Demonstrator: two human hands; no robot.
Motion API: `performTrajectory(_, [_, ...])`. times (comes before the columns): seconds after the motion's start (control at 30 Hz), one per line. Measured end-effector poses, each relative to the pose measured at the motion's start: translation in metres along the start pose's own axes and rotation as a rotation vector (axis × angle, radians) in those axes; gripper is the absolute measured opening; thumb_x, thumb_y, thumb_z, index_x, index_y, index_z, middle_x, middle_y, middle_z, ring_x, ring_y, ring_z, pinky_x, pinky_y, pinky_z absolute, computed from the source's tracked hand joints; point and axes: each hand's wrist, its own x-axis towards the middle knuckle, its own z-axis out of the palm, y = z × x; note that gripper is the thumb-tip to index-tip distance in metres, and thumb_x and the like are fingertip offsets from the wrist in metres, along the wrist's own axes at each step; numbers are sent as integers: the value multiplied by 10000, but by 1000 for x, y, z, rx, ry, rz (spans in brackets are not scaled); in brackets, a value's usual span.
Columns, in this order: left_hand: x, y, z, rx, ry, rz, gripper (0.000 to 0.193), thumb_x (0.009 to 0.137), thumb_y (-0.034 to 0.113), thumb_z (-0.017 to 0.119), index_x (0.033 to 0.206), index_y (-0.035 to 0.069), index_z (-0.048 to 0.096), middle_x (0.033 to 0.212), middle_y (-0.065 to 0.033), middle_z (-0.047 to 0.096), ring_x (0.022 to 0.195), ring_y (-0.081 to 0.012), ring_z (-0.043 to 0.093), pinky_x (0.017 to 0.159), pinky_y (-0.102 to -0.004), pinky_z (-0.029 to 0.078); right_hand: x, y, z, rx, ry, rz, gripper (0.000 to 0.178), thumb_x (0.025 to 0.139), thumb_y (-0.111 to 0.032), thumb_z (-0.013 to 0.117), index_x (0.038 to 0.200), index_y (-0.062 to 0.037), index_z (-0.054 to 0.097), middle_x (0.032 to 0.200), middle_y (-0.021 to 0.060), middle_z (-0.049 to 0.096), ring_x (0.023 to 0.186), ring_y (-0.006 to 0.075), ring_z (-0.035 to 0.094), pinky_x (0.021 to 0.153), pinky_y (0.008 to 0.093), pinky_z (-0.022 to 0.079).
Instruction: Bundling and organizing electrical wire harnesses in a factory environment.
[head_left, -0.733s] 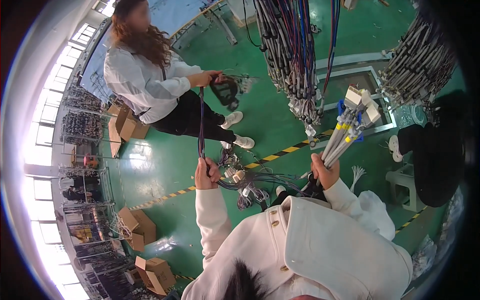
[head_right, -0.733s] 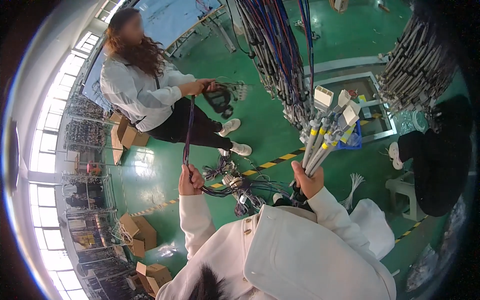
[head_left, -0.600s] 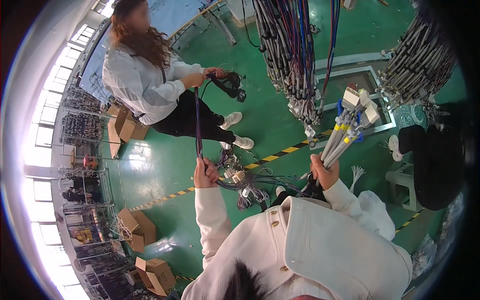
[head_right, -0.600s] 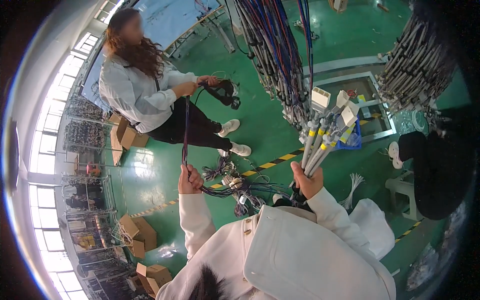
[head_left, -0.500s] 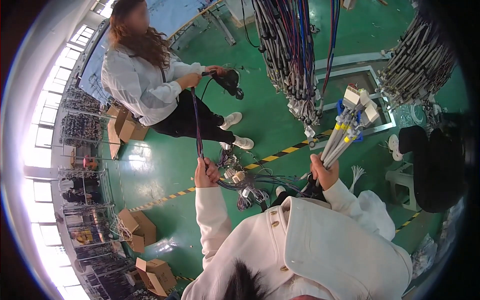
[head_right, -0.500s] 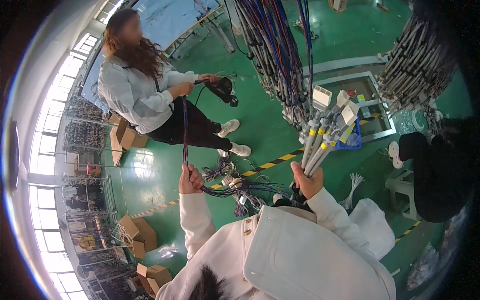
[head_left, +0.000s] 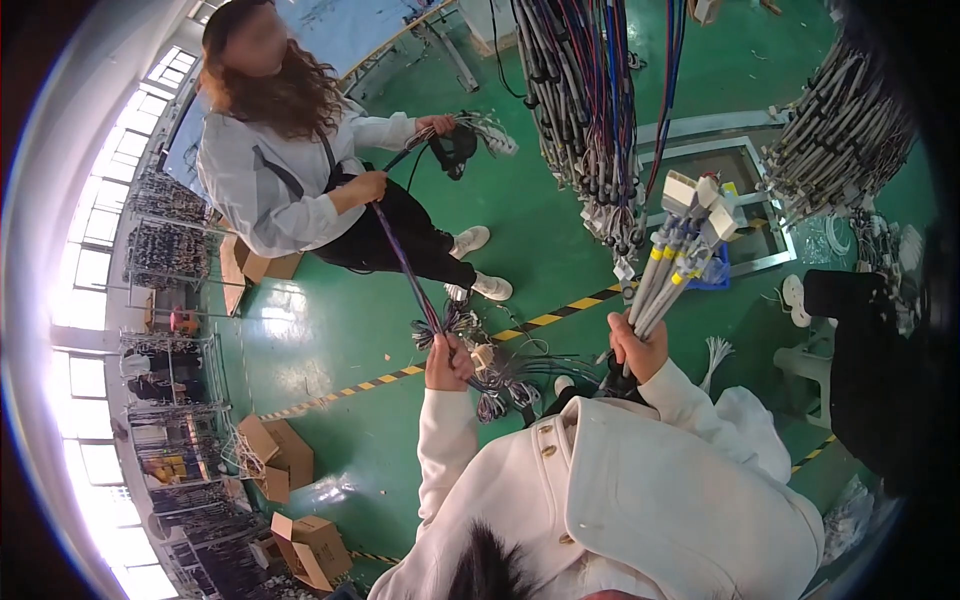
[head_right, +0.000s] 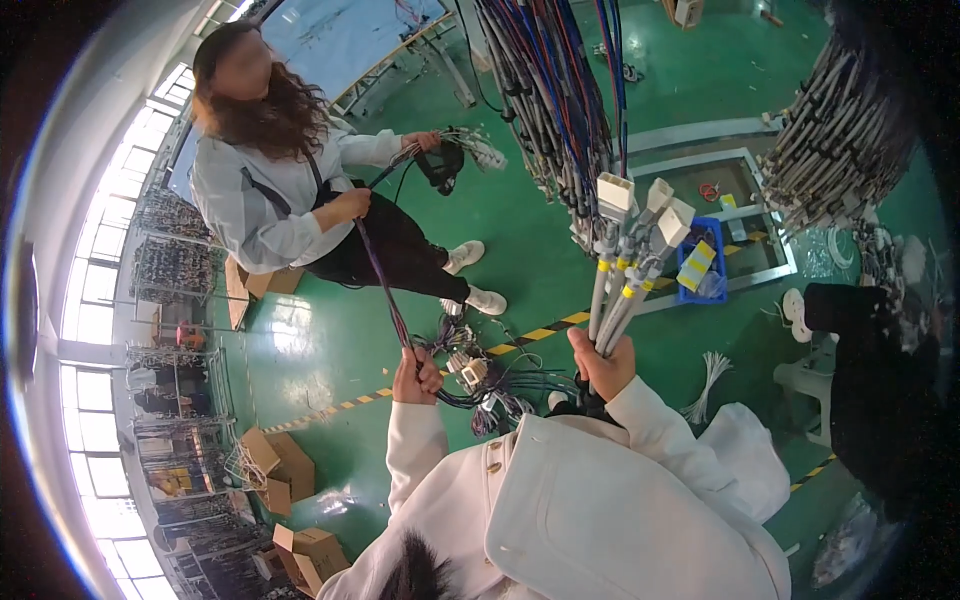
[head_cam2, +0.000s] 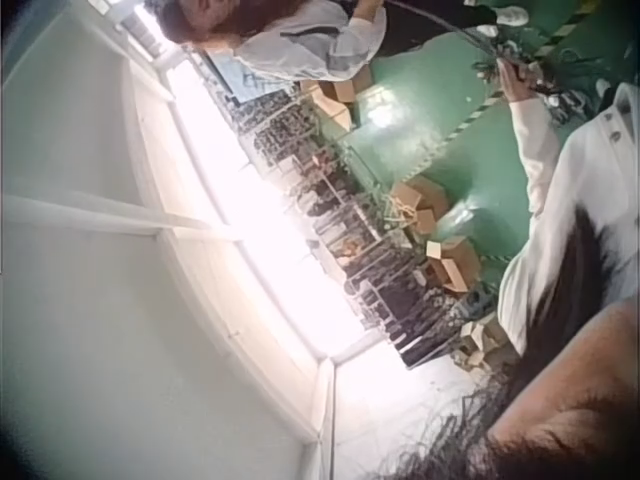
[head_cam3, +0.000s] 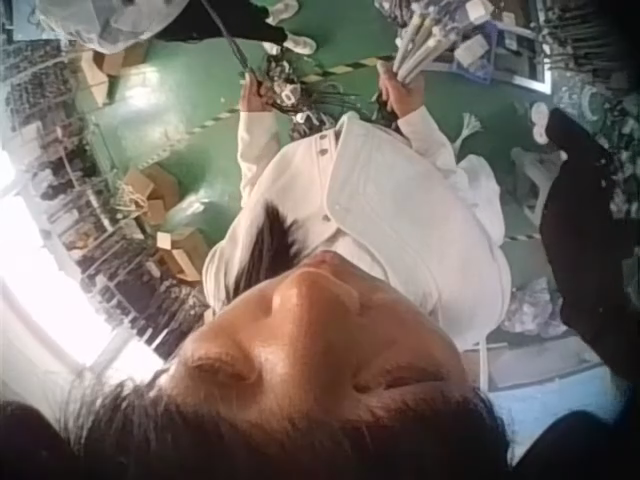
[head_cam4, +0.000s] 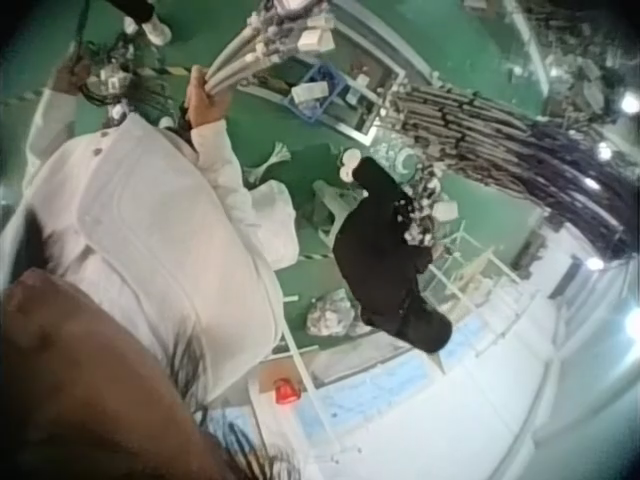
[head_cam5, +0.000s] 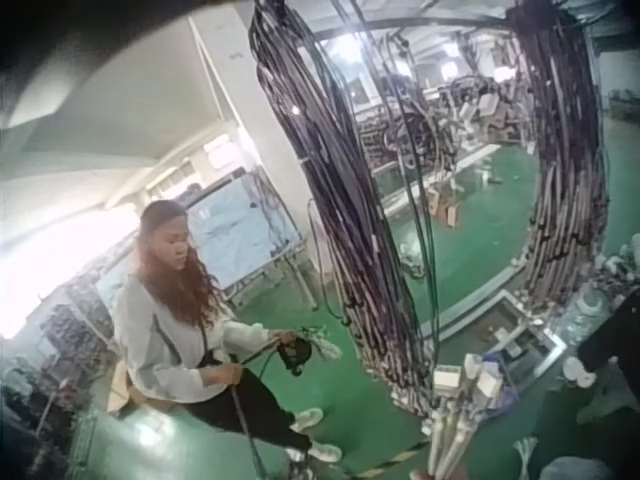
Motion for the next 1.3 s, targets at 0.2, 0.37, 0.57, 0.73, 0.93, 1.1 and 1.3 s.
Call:
performTrajectory(0.2, [-11,-7,1,49,-55,8,328,898,403,427,806,89,440,571,1,373,449,-85,312,421,-218,268,14,-2,18,-1,-135,94,353,854,-258,538,594,-21,565,529,26,547,380,59,421,374,220,329])
performTrajectory(0.37, [-18,-44,7,471,-159,-5,367,906,393,389,776,56,455,636,-61,483,522,-146,440,484,-258,366,22,5,36,44,-190,119,311,857,-252,532,684,-8,614,613,45,606,397,55,427,374,218,333])
performTrajectory(0.57, [-24,-92,-25,495,-413,-258,301,917,290,407,888,3,495,788,-99,556,755,-199,547,726,-311,436,33,1,37,105,-151,56,227,862,-187,533,722,-11,570,751,87,642,395,50,406,360,205,311])
performTrajectory(0.73, [-22,-108,-29,1029,-423,-408,391,880,348,467,1067,10,530,974,-145,595,945,-267,563,836,-337,426,36,1,31,104,-117,49,228,859,-173,533,696,-15,548,734,99,637,386,45,397,359,198,309])
performTrajectory(0.93, [-10,-112,-57,1430,-299,-174,339,837,322,543,1045,59,591,957,-107,630,889,-234,600,803,-315,452,35,-11,29,88,-62,21,244,856,-168,534,661,-20,534,700,98,628,381,44,396,358,192,311])
performTrajectory(1.1, [14,-77,-27,1202,-170,31,225,818,165,573,1007,44,600,899,-73,633,829,-156,596,771,-268,453,31,-8,17,68,-25,16,247,857,-170,532,660,-21,539,681,94,620,381,43,396,362,196,313])
performTrajectory(1.3, [47,-13,-4,1126,156,556,200,793,139,598,968,42,590,886,-88,619,790,-187,600,720,-295,467,28,-17,13,106,-28,-5,219,856,-157,530,693,-10,546,655,98,604,382,51,398,372,201,319])
